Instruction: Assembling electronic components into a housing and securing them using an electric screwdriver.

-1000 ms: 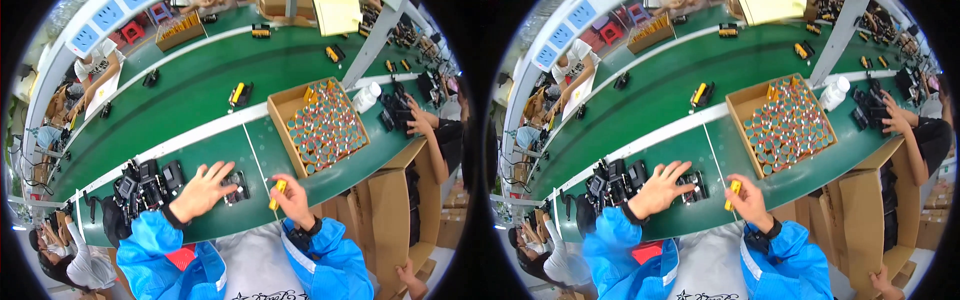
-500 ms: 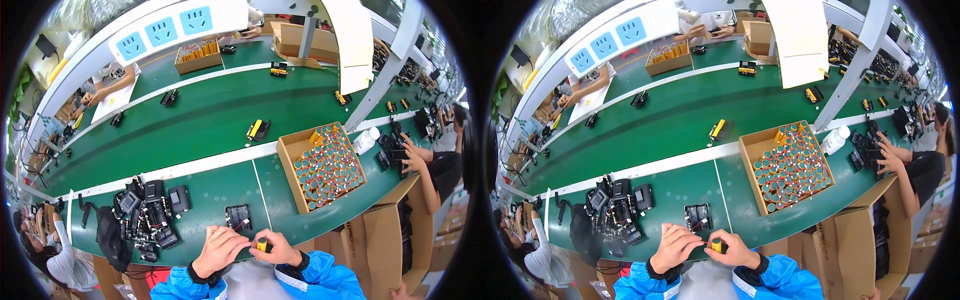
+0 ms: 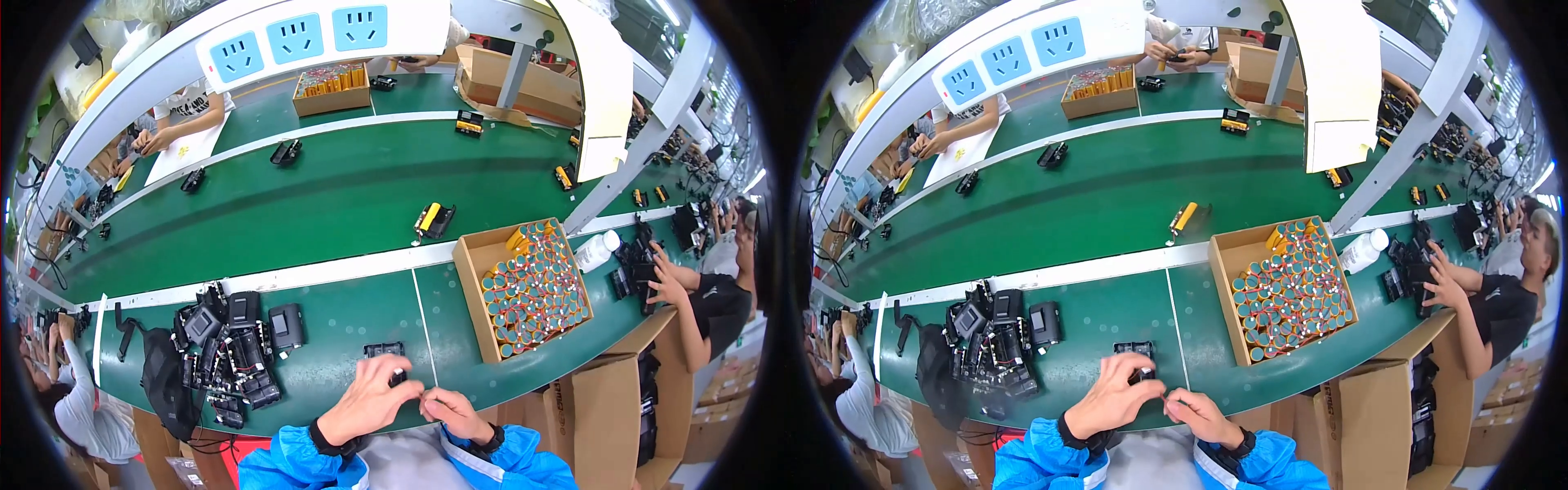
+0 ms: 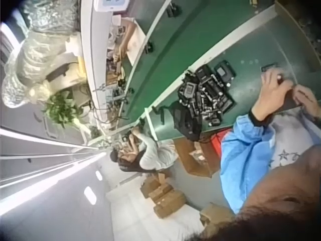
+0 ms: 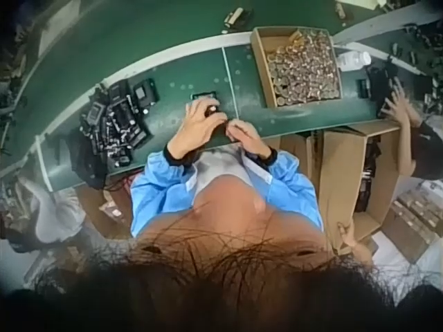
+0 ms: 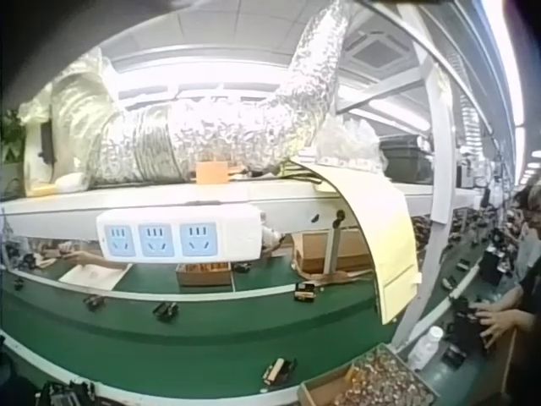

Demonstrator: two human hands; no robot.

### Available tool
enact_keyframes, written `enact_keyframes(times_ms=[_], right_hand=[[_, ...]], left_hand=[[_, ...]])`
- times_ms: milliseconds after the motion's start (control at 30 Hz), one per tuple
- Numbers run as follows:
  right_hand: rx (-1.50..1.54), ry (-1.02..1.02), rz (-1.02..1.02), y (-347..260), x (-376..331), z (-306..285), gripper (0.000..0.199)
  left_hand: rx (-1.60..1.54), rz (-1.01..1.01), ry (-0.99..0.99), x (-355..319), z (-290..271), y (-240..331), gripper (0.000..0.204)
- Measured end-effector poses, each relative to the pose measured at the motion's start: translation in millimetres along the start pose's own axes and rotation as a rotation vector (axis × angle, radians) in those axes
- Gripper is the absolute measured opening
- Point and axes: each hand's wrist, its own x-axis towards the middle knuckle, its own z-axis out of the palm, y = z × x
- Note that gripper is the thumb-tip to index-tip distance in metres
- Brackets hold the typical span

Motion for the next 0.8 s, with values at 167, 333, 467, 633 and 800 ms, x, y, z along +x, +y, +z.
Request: enact_keyframes(times_ms=[167,333,467,633,800], right_hand=[[-0.271,0.259,-0.082,-6.0,6.9,-2.5,0.017],[-0.234,0.357,-0.137,-8.4,6.7,-3.5,0.014],[-0.022,0.41,-0.072,-8.6,4.7,-1.5,0.012],[0.001,0.484,0.019,-2.1,5.2,-2.3,0.012],[0.116,0.544,-0.045,-13.2,15.4,-4.2,0.013]], left_hand=[[0.241,-0.471,0.244,3.1,22.5,-6.3,0.058],[0.179,-0.559,0.041,-4.0,33.2,-22.2,0.079],[0.134,-0.566,0.03,-1.1,29.6,-24.6,0.081],[0.152,-0.565,0.126,-3.6,30.6,-19.9,0.08],[0.059,-0.584,0.165,-15.3,19.0,-13.4,0.064]])
